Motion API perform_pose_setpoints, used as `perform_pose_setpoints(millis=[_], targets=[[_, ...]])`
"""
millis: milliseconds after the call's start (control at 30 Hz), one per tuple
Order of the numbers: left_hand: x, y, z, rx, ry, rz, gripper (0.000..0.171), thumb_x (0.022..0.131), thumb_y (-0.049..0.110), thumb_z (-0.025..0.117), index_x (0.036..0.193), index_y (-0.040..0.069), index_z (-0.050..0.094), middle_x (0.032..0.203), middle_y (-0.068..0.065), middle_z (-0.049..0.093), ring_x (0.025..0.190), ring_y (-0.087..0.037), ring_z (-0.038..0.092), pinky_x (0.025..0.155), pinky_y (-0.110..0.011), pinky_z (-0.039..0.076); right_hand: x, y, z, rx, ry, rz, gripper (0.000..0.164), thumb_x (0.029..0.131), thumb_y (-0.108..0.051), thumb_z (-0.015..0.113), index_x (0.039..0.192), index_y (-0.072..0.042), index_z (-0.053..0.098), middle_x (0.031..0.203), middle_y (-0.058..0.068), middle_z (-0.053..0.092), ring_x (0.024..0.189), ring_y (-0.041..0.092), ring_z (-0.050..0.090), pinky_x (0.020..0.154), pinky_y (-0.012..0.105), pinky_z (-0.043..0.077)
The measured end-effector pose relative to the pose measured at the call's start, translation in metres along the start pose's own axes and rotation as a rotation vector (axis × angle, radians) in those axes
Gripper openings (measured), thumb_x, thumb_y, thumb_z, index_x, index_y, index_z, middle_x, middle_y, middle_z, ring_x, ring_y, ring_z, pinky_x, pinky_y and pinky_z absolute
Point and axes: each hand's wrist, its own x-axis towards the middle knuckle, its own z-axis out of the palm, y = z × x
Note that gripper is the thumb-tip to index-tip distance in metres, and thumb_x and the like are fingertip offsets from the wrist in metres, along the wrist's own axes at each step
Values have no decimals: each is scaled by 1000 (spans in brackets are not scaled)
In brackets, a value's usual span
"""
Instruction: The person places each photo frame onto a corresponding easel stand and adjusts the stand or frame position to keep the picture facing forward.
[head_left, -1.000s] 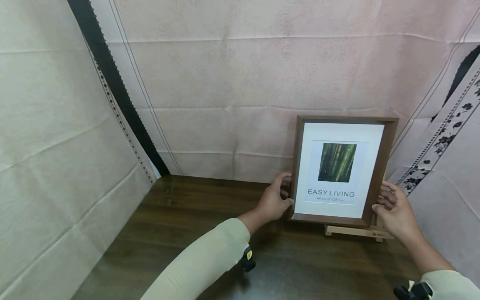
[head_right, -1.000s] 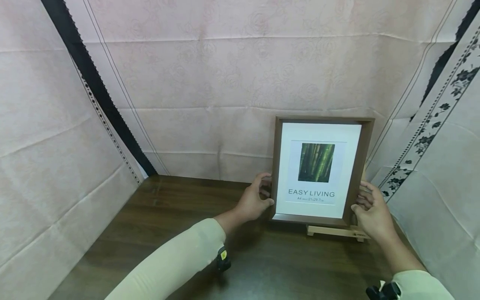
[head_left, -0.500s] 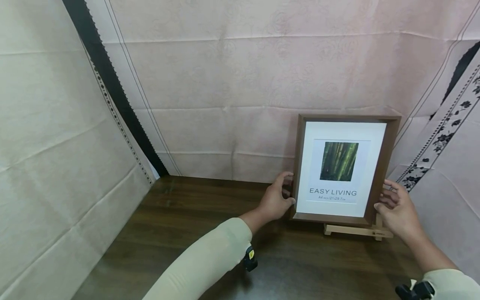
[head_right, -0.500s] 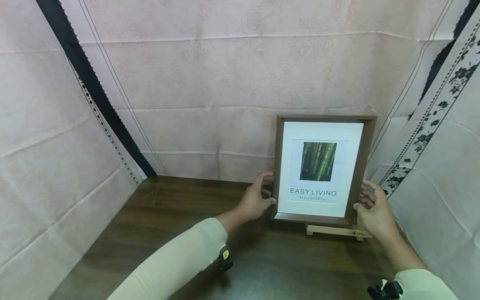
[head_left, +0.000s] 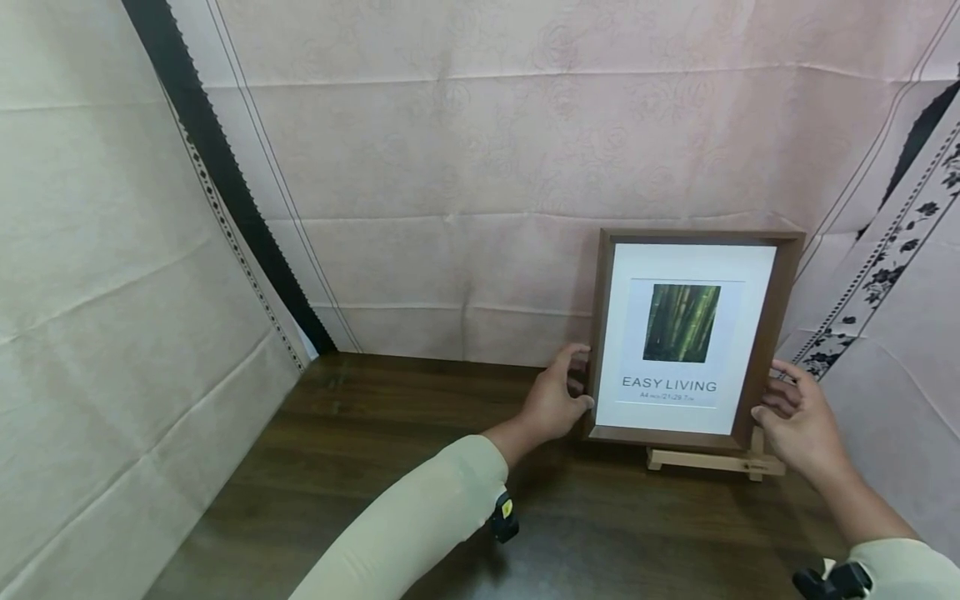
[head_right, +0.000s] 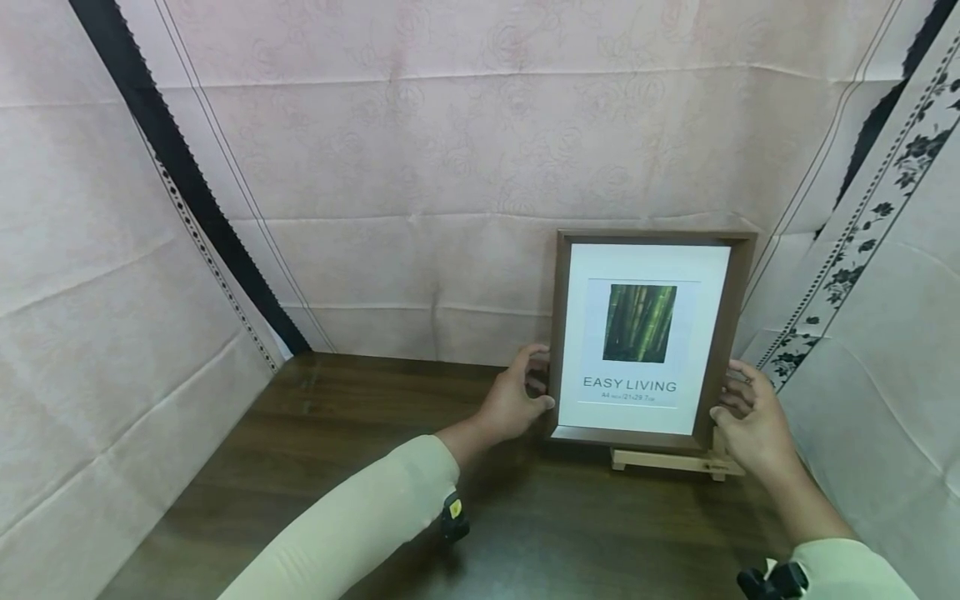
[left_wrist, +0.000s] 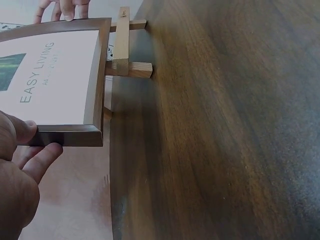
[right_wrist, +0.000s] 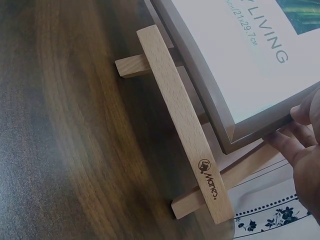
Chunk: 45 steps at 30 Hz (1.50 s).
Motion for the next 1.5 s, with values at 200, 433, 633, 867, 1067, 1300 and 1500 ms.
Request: perform_pose_setpoints(millis=[200, 433, 633, 867, 1067, 1300, 1500], targets=[[1, 2, 2, 0, -5, -5, 80, 87, -7, 77, 147, 32, 40, 132, 0, 57, 101, -14, 63, 74, -24, 55, -2, -2, -2, 8, 17, -1, 77, 87, 16, 59, 155, 3, 24, 133, 43, 45, 96, -17, 41, 72, 6, 47], [2, 4, 4, 12, -11, -13, 79, 88, -5, 77, 148, 32, 39, 134, 0, 56, 101, -12, 63, 74, -25, 55, -1, -3, -3, -29, 33, 4, 77, 86, 17, 59, 154, 4, 25, 134, 42, 45, 100, -1, 51, 74, 4, 44], [3, 4, 7, 12, -14, -4, 79, 88, -5, 77, 148, 30, 38, 134, -1, 57, 101, -13, 63, 74, -25, 55, -1, -1, -5, -15, 38, -2, 77, 86, 17, 58, 154, 4, 25, 133, 42, 47, 97, -12, 45, 75, 4, 44], [4, 3, 11, -1, -19, 8, 79, 88, -4, 77, 147, 32, 38, 135, 0, 56, 101, -13, 63, 74, -24, 55, -1, 2, -7, -31, 38, 15, 78, 88, 16, 57, 157, 0, 23, 134, 42, 47, 98, -12, 43, 75, 4, 45], [5, 3, 14, 2, -22, 15, 81, 88, -4, 77, 148, 32, 37, 135, 0, 55, 102, -13, 63, 74, -24, 55, -1, 5, -8, -23, 37, 8, 78, 88, 16, 57, 157, 1, 23, 134, 40, 47, 97, -12, 42, 74, 5, 47], [4, 6, 15, 7, -22, 37, 82, 88, -6, 76, 150, 29, 37, 134, -1, 56, 100, -13, 64, 72, -24, 55, -2, 7, -11, -5, 42, -5, 76, 88, 17, 56, 155, 4, 22, 133, 40, 46, 96, -14, 43, 73, 5, 47], [6, 8, 17, 11, -21, 26, 81, 88, -5, 76, 149, 32, 37, 134, -1, 56, 100, -13, 64, 71, -25, 55, -1, 7, -13, -5, 43, 1, 76, 88, 18, 55, 155, 5, 21, 133, 40, 46, 96, -15, 43, 73, 6, 47]])
